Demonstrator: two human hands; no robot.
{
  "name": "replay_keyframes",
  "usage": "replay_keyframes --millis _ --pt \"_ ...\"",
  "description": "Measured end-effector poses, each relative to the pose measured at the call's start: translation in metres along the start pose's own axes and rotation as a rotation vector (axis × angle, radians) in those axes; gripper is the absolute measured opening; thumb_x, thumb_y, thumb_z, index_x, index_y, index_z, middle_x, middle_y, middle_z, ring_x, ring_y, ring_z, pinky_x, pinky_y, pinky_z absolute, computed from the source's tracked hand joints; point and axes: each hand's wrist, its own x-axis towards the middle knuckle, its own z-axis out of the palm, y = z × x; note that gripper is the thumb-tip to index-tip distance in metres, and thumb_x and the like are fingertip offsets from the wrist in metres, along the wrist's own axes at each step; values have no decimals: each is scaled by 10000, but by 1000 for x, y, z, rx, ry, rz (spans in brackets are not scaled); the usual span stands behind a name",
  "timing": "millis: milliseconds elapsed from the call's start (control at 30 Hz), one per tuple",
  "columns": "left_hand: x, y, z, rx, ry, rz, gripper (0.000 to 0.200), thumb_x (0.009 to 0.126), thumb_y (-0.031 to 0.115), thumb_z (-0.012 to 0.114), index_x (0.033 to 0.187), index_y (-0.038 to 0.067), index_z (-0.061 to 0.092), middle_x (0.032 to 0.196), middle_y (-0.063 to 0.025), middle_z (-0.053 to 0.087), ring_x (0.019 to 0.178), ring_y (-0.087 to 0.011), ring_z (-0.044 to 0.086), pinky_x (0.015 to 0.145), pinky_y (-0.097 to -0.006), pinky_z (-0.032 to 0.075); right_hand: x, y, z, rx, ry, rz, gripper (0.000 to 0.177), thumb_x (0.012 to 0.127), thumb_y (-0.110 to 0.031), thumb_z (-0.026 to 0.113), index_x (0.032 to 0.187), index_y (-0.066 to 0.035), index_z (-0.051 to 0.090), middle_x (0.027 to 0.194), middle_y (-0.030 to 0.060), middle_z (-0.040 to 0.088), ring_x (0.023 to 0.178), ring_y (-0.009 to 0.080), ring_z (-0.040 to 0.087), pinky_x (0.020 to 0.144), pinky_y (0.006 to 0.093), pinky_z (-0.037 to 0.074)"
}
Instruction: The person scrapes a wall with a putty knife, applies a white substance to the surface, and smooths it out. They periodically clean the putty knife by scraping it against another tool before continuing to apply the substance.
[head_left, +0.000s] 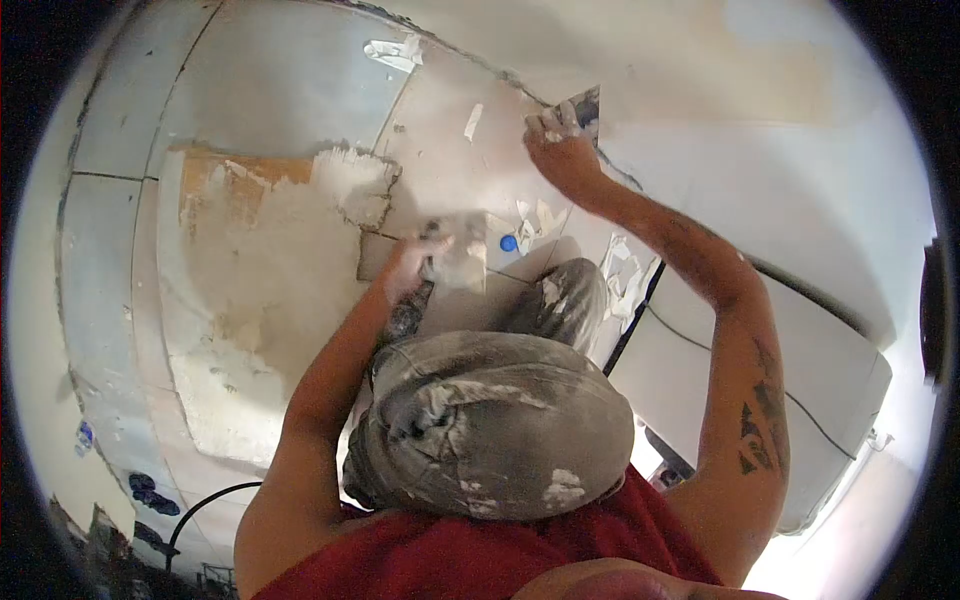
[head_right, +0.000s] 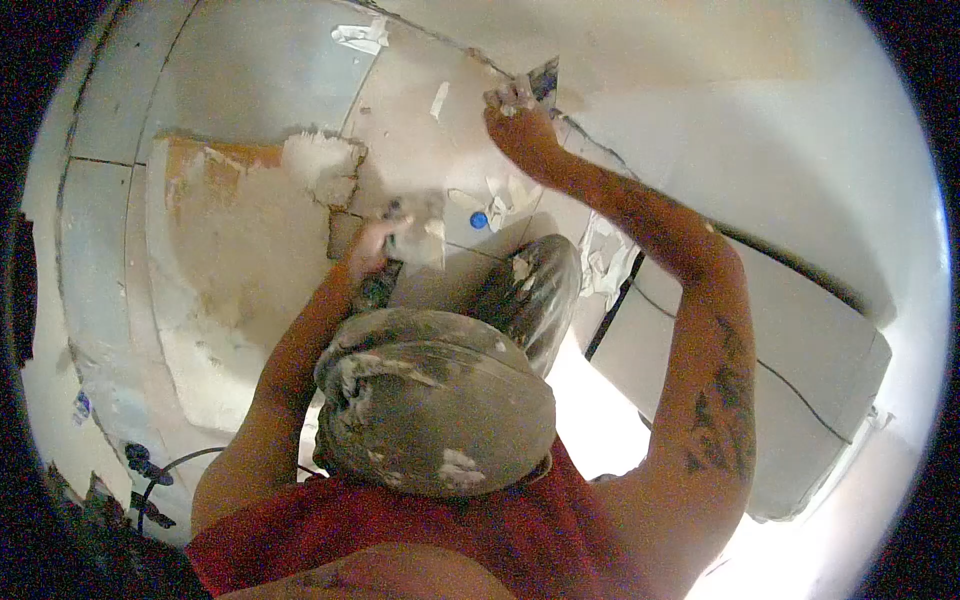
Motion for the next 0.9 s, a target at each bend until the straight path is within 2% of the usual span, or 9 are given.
replay_keyframes --millis 100,133,267,400,600,667,767,800,900 --pt "-15 69 29 -38 97 308 231 793 105 612 986 -15 570 865 -93 617 703 -152 614 556 -248 486 -22 -3 -81 685 106 112 520 653 7 569 1167 -50 518 1163 147 511 1135 294 450 971 453 322" --pt "-9 78 30 -266 154 201 221 793 99 607 981 -13 576 879 -103 619 731 -165 621 580 -257 499 -26 -3 -94 937 141 162 558 634 38 568 1182 -52 505 1173 151 507 1136 293 452 983 449 315" --pt "-15 144 66 -180 203 418 224 790 90 602 986 -15 573 878 -96 612 749 -180 612 623 -290 513 -33 -23 -83 1787 512 389 665 604 128 461 1242 -54 424 1287 152 425 1199 320 403 1019 370 284" --pt "-3 156 77 -196 274 468 215 790 101 600 972 -12 580 851 -75 608 700 -171 604 600 -288 508 -4 -49 -72 1413 617 354 687 575 139 457 1225 -83 441 1265 166 414 1210 335 372 979 364 345" --pt "-11 162 54 -108 415 339 195 793 142 592 947 21 598 810 -46 614 659 -136 584 568 -238 476 1 -45 -41 1368 241 201 727 554 152 468 1215 -152 464 1191 146 432 1140 354 427 962 358 371" --pt "-29 172 58 -66 380 387 180 789 138 596 923 19 602 810 -46 614 662 -137 586 565 -247 476 -11 -34 -43 1311 -91 119 693 605 176 414 1245 -86 451 1266 161 414 1184 327 405 996 363 333" --pt "-23 182 58 12 352 456 117 772 122 609 840 28 593 723 -25 574 579 -122 534 483 -264 415 -4 -15 -38 1258 79 120 746 565 189 372 1259 -76 441 1293 148 410 1204 320 394 1023 356 307" --pt "-14 183 56 39 347 477 95 766 114 615 804 32 587 680 -15 554 537 -115 508 442 -271 384 -1 -14 -23 1539 148 293 772 524 183 347 1247 -66 453 1288 158 422 1206 326 391 1043 359 277" --pt "14 176 41 115 387 468 88 779 106 595 786 20 582 652 -13 539 526 -119 490 452 -283 375 44 0 -71 1223 305 102 783 515 182 343 1251 -65 446 1280 177 423 1201 343 388 1052 370 261"
